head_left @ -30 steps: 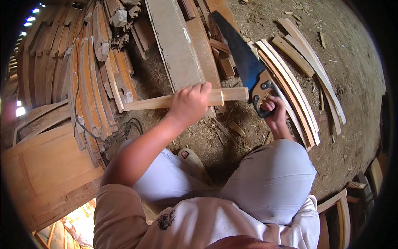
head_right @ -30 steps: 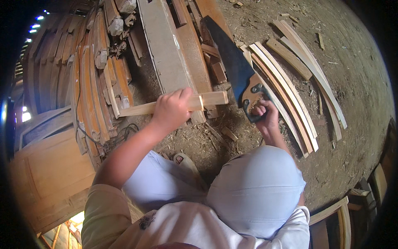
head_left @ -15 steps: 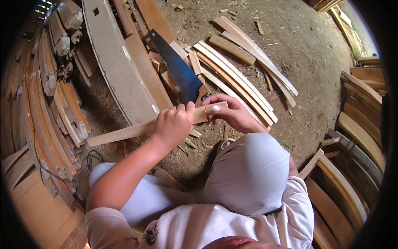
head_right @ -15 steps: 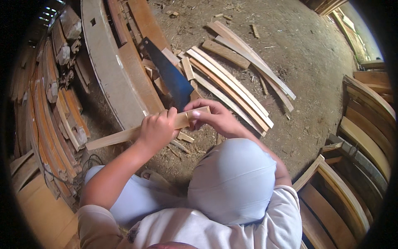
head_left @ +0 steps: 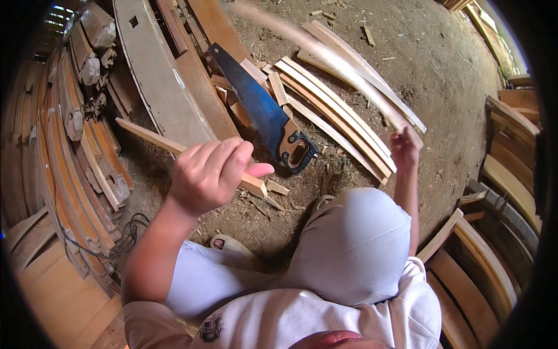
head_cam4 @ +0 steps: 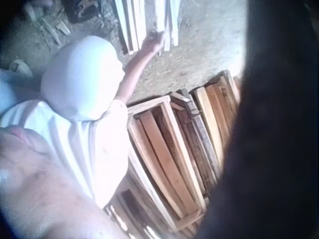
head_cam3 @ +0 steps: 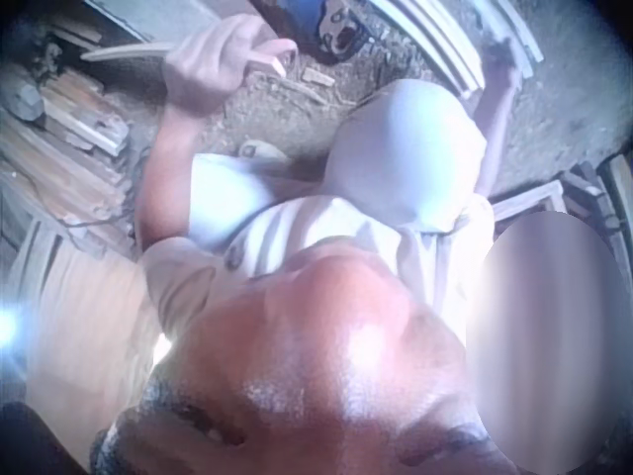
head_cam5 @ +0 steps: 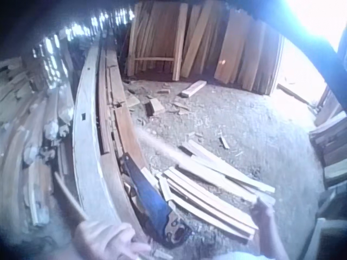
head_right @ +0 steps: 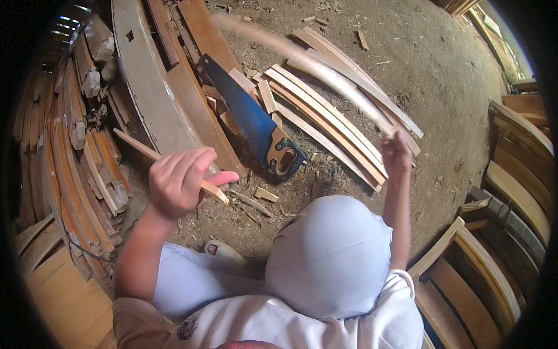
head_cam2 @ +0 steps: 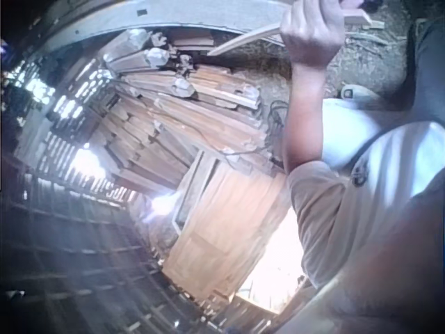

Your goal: The person sits on the ground and uses a hand saw to cut thin wooden strips into smaller pieces. They repeatedly pick up a strip, saw it, and then bend the resulting piece to test its flexibility before placing it aside.

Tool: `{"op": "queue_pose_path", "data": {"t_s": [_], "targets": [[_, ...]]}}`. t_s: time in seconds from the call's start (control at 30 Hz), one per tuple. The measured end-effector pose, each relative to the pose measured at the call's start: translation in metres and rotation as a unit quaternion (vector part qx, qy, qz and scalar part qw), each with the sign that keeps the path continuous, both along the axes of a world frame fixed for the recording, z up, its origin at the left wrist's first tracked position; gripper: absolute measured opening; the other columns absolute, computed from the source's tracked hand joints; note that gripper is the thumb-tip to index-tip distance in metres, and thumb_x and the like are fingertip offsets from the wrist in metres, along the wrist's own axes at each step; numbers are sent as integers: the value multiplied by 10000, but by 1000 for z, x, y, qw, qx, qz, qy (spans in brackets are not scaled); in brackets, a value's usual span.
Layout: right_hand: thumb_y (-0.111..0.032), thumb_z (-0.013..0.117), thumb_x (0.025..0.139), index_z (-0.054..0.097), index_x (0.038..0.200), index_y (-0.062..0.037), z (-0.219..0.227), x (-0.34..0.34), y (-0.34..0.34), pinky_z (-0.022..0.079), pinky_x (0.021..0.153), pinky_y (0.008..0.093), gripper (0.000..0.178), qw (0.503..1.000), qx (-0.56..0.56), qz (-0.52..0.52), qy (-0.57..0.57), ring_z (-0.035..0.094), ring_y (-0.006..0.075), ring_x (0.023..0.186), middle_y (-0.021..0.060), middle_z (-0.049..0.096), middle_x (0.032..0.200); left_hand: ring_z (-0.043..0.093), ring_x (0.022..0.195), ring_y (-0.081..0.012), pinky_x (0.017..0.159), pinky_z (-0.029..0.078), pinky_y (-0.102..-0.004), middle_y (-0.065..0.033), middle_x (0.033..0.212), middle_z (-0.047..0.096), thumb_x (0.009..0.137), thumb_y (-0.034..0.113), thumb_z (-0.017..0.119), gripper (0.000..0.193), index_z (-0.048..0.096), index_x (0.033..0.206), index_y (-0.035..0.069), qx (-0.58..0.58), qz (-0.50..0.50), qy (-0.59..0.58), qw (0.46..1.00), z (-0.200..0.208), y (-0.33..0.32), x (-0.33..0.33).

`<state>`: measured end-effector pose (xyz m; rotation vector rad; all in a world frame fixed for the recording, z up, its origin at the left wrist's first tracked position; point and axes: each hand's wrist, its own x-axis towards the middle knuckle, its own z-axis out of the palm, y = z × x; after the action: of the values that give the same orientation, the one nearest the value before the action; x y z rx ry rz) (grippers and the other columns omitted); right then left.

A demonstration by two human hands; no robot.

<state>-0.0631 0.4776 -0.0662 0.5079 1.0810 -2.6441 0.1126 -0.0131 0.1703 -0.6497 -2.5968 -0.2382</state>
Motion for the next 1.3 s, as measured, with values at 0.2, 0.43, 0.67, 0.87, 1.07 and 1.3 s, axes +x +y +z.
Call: {"op": "queue_pose_path", "data": {"t_s": [0.2, 0.43, 0.67, 0.87, 1.07, 1.3], "targets": [[-383, 701, 999, 621, 1208, 38, -32, -26, 94, 583, 831, 400, 478, 694, 697, -44, -173, 697, 300, 1018, 211, 687, 1200, 706, 660, -252, 559, 559, -377, -82, 838, 691, 872, 297, 809, 381, 634, 1065, 20, -5, 20, -87, 996, -15, 0, 4], [-266, 780, 889, 686, 1105, -29, -14, 25, -12, 541, 895, 464, 334, 545, 814, 75, 189, 677, 369, 1012, 200, 697, 1052, 710, 692, -340, 591, 554, -423, -132, 821, 700, 763, 192, 881, 452, 623, 1106, 51, -6, 97, -154, 983, -11, -3, 9], [-144, 774, 804, 723, 1094, -87, -28, 30, -58, 538, 938, 451, 300, 491, 795, 176, 310, 650, 352, 1079, 139, 688, 1121, 705, 691, -341, 594, 549, -439, -115, 830, 700, 732, 177, 890, 458, 615, 1084, 71, -1, 128, -174, 976, -2, -6, 11], [-112, 683, 837, 703, 1079, -65, -29, 25, -56, 532, 938, 460, 248, 417, 816, 255, 310, 646, 348, 1100, 138, 673, 1126, 717, 670, -311, 569, 547, -406, -116, 767, 692, 782, 241, 888, 403, 631, 1043, 72, 12, 111, -151, 982, 5, -10, 16], [-129, 566, 956, 571, 1153, -53, -3, 27, -75, 535, 836, 535, 211, 412, 843, 236, 253, 659, 422, 1014, 199, 632, 1145, 720, 647, -270, 571, 558, -374, -99, 781, 710, 833, 228, 869, 356, 633, 1042, 64, 54, 161, -82, 982, 43, -33, 5], [-237, 604, 1067, 625, 1117, 2, 135, 5, -157, 466, 575, 279, 246, 771, 523, 300, 206, 564, 78, 658, 33, 587, 835, 690, 564, -145, 506, 530, -248, -88, 765, 723, 974, 331, 763, 350, 652, 1025, 3, 487, 224, 94, 839, 137, -95, 3]]}}
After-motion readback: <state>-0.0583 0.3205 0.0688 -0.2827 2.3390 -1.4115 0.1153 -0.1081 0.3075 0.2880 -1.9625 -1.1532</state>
